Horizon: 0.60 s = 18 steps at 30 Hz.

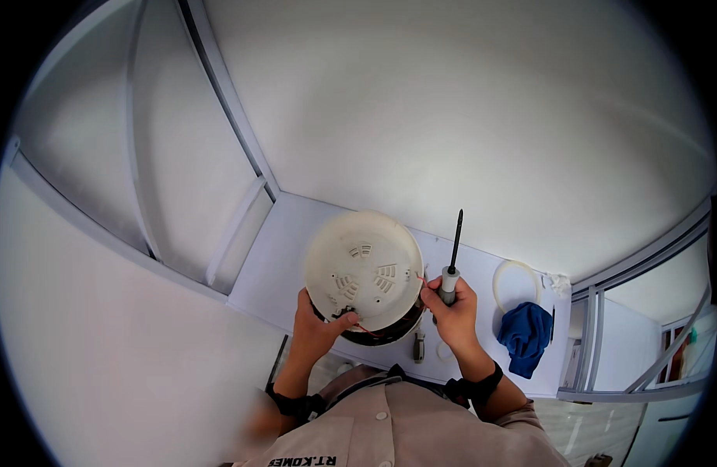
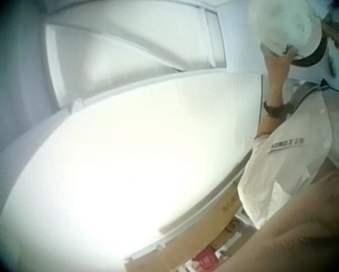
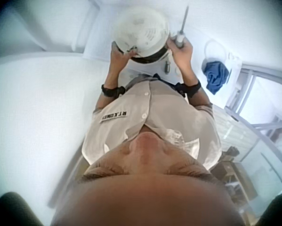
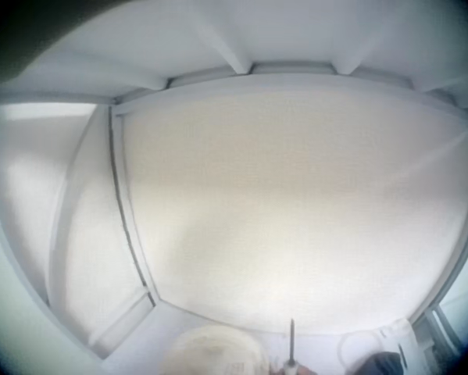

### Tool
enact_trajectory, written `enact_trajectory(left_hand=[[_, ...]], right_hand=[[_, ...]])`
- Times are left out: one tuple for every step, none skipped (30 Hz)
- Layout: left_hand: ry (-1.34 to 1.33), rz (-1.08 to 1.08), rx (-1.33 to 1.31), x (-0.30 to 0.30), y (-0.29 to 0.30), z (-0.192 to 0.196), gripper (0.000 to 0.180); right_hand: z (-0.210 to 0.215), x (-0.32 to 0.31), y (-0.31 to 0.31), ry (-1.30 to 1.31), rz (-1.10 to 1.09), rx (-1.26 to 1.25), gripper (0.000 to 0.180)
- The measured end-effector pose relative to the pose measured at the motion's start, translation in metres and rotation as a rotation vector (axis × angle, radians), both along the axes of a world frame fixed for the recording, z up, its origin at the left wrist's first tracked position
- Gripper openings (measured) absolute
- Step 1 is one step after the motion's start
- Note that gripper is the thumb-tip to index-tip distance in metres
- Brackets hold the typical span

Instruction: The person uses a screwdriver to remove screws from a white plastic cover of a ceiling light fixture, then manipulates the internal wiring and components. They repeatedly attach and detach the cover while adjusting wires and screws.

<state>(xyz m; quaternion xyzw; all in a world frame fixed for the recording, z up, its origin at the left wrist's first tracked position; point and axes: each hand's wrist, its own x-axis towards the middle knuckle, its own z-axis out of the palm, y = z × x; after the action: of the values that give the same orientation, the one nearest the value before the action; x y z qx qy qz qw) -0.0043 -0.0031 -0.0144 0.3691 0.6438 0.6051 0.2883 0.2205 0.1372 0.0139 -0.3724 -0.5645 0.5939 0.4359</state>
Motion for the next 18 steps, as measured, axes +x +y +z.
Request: enact_trajectory(left_hand=[[0.004, 0.016, 0.019, 0.002, 0.0, -0.002, 0.066], [0.008, 0.032, 0.038, 0.003, 0.001, -0.003, 0.062], [0.014, 0.051, 0.055, 0.003, 0.001, -0.005, 0.058], [-0.02, 0.054, -0.006, -0.001, 0.0, -0.009, 0.054], [-0.054, 0.057, -0.067, -0.007, -0.001, -0.017, 0.05], [-0.089, 0.059, -0.129, -0.014, -0.003, -0.023, 0.047], [-0.01, 0.057, -0.185, -0.019, -0.005, -0.031, 0.045], [0.07, 0.055, -0.241, -0.024, -0.007, -0.038, 0.044], [0.148, 0.051, -0.296, -0.025, -0.007, -0.035, 0.042], [0.12, 0.064, -0.27, -0.023, -0.007, -0.031, 0.044], [0.092, 0.076, -0.244, -0.019, -0.007, -0.026, 0.045], [0.066, 0.091, -0.216, -0.015, -0.007, -0.019, 0.046], [0.047, 0.116, -0.2, -0.013, -0.007, -0.02, 0.048], [0.028, 0.14, -0.184, -0.011, -0.007, -0.021, 0.049], [0.009, 0.164, -0.17, -0.009, -0.007, -0.023, 0.051], [-0.014, 0.157, -0.135, -0.009, -0.006, -0.025, 0.052], [-0.037, 0.151, -0.1, -0.009, -0.004, -0.028, 0.054], [-0.06, 0.142, -0.065, -0.01, -0.003, -0.03, 0.056]], right_hand=[[-0.001, 0.001, -0.001, -0.021, 0.002, 0.025, 0.013], [-0.002, 0.001, -0.003, -0.042, 0.005, 0.049, 0.013], [-0.003, 0.001, -0.004, -0.061, 0.01, 0.073, 0.013], [-0.002, 0.001, -0.005, -0.071, 0.02, 0.09, 0.014], [0.0, 0.001, -0.007, -0.081, 0.03, 0.107, 0.014], [0.001, 0.0, -0.008, -0.091, 0.039, 0.124, 0.014], [0.001, 0.0, -0.01, -0.097, 0.04, 0.137, 0.014], [0.0, -0.001, -0.011, -0.102, 0.04, 0.151, 0.014], [0.0, -0.001, -0.011, -0.109, 0.039, 0.166, 0.014], [-0.001, -0.001, -0.012, -0.12, 0.039, 0.183, 0.014], [-0.001, 0.0, -0.012, -0.131, 0.038, 0.201, 0.014], [-0.001, -0.001, -0.013, -0.139, 0.039, 0.221, 0.015], [-0.001, 0.0, -0.013, -0.144, 0.04, 0.23, 0.014], [-0.001, 0.0, -0.014, -0.15, 0.04, 0.239, 0.014], [-0.001, 0.001, -0.015, -0.156, 0.039, 0.246, 0.014], [0.0, 0.0, -0.015, -0.16, 0.038, 0.263, 0.014], [0.002, 0.0, -0.016, -0.165, 0.037, 0.279, 0.014], [0.002, 0.0, -0.016, -0.169, 0.033, 0.296, 0.014]])
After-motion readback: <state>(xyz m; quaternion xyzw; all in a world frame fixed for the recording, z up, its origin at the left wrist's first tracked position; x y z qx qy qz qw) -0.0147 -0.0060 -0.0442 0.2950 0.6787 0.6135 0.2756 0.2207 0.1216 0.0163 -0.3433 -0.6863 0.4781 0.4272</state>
